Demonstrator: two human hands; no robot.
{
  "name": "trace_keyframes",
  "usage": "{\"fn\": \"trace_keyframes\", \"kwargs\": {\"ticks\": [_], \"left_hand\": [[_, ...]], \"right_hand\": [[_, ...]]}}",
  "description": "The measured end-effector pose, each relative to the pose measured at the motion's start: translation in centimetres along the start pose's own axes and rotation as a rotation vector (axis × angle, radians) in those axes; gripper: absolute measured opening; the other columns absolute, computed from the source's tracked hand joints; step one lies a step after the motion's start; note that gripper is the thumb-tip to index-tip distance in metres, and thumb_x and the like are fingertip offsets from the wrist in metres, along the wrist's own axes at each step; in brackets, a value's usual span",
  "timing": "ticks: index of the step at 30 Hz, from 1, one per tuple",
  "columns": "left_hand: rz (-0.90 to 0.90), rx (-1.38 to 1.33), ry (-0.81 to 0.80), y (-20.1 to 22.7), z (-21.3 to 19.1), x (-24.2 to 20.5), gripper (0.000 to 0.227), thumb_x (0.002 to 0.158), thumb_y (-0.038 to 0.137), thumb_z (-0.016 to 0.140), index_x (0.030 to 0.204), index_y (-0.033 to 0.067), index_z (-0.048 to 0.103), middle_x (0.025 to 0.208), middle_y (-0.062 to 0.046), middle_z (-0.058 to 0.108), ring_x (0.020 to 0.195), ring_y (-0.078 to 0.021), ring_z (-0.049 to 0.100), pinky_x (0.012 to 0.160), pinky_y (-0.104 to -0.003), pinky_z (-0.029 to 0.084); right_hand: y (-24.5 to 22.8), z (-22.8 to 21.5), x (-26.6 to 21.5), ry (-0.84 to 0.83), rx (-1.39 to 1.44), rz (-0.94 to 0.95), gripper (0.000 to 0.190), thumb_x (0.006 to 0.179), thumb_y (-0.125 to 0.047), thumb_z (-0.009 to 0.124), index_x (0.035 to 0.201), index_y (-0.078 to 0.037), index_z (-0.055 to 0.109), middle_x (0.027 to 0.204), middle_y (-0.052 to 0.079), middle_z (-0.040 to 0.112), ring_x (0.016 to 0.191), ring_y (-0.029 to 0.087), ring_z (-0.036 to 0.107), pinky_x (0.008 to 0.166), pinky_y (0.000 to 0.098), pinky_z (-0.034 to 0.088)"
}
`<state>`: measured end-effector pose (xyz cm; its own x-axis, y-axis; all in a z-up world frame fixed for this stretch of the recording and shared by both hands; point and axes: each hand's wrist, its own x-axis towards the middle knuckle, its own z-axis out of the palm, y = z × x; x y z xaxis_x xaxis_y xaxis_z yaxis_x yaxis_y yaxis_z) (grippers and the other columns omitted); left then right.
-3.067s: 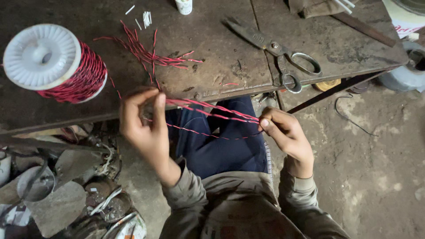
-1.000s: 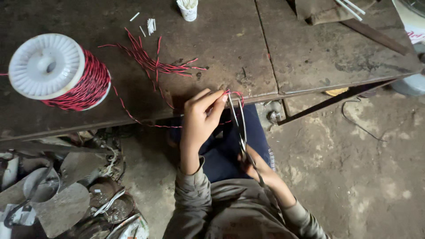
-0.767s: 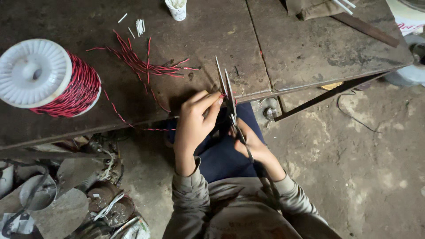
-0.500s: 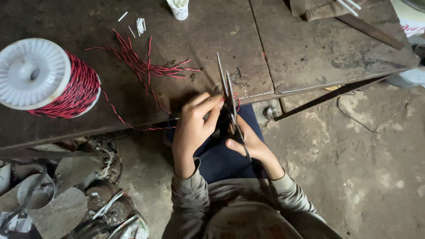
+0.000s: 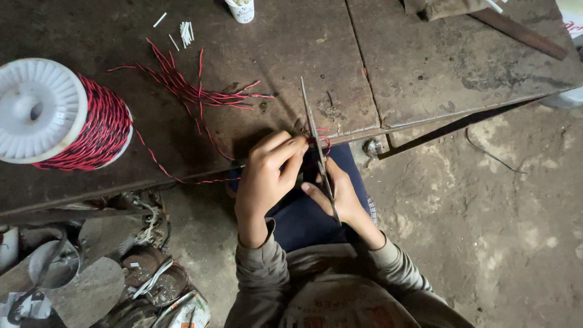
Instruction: The person sits on the floor and repeatedly folds red and black wires into bundles, then uses shears to cut them into short segments. The cut pieces are placed on the table next to a spool of wire.
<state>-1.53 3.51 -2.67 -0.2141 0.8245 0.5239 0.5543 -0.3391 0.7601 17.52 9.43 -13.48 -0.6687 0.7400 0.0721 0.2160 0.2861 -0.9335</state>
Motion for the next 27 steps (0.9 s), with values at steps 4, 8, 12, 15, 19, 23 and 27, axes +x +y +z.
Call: {"fn": "trace_keyframes", "kwargs": {"ticks": [4,8,12,15,19,23,27], "left_hand": [[0.000,-0.017,0.016,-0.1,0.2,0.0,0.011,0.097,-0.001,0.065,0.108,-0.0026,0.068,0.090,-0.015,0.064,0.079,-0.0310,0.066,0.069,-0.038,0.051],[-0.007,0.001,0.054,-0.2,0.5,0.1,0.013,0.101,0.000,0.065,0.113,-0.0026,0.068,0.089,-0.015,0.063,0.078,-0.0301,0.065,0.067,-0.037,0.049],[-0.106,-0.030,0.082,-0.1,0.6,-0.1,0.014,0.101,0.002,0.067,0.114,-0.0028,0.071,0.079,-0.012,0.058,0.061,-0.0191,0.053,0.056,-0.033,0.040],[-0.160,-0.071,0.149,0.5,0.6,-0.1,0.014,0.102,0.005,0.069,0.113,-0.0023,0.072,0.076,-0.008,0.056,0.060,-0.0132,0.046,0.054,-0.030,0.036],[-0.166,-0.051,0.201,1.6,0.0,-0.4,0.014,0.101,0.005,0.070,0.113,-0.0018,0.073,0.081,-0.005,0.061,0.064,-0.0110,0.048,0.056,-0.028,0.037],[-0.114,-0.027,0.208,2.2,-0.7,-0.4,0.012,0.101,0.005,0.071,0.111,-0.0015,0.072,0.092,-0.007,0.068,0.067,-0.0099,0.053,0.059,-0.026,0.042],[-0.085,-0.089,0.221,2.3,-0.8,-0.9,0.013,0.102,0.004,0.070,0.113,-0.0030,0.071,0.097,-0.007,0.069,0.077,-0.0116,0.060,0.069,-0.025,0.048]], "right_hand": [[1.1,0.1,0.0,0.059,0.001,-0.017,0.029,0.080,-0.010,0.078,0.085,-0.007,0.050,0.069,-0.005,0.045,0.063,0.008,0.042,0.058,0.0260,0.039],[2.5,0.6,-0.6,0.088,0.080,-0.024,0.024,0.088,-0.007,0.074,0.080,-0.008,0.051,0.069,-0.005,0.043,0.065,0.007,0.037,0.057,0.0265,0.034],[2.5,0.7,-1.2,0.075,0.142,0.068,0.034,0.091,-0.012,0.080,0.079,-0.009,0.048,0.070,-0.006,0.042,0.067,0.006,0.037,0.058,0.0265,0.031],[0.3,-1.2,-1.2,0.093,0.205,0.097,0.037,0.087,-0.019,0.084,0.083,-0.009,0.049,0.078,-0.007,0.052,0.073,0.004,0.048,0.064,0.0240,0.041],[-4.2,-7.5,0.0,0.152,-0.158,0.119,0.038,0.084,-0.023,0.089,0.095,-0.003,0.059,0.080,0.005,0.060,0.075,0.012,0.055,0.069,0.0287,0.046],[-7.4,-13.5,3.8,0.148,-0.280,-0.029,0.031,0.090,-0.012,0.076,0.115,0.002,0.063,0.099,0.008,0.070,0.087,0.016,0.065,0.079,0.0307,0.053],[-9.6,-16.2,7.3,0.162,-0.714,-0.229,0.036,0.084,-0.011,0.084,0.112,0.006,0.069,0.104,0.020,0.068,0.086,0.029,0.066,0.077,0.0379,0.053]]}}
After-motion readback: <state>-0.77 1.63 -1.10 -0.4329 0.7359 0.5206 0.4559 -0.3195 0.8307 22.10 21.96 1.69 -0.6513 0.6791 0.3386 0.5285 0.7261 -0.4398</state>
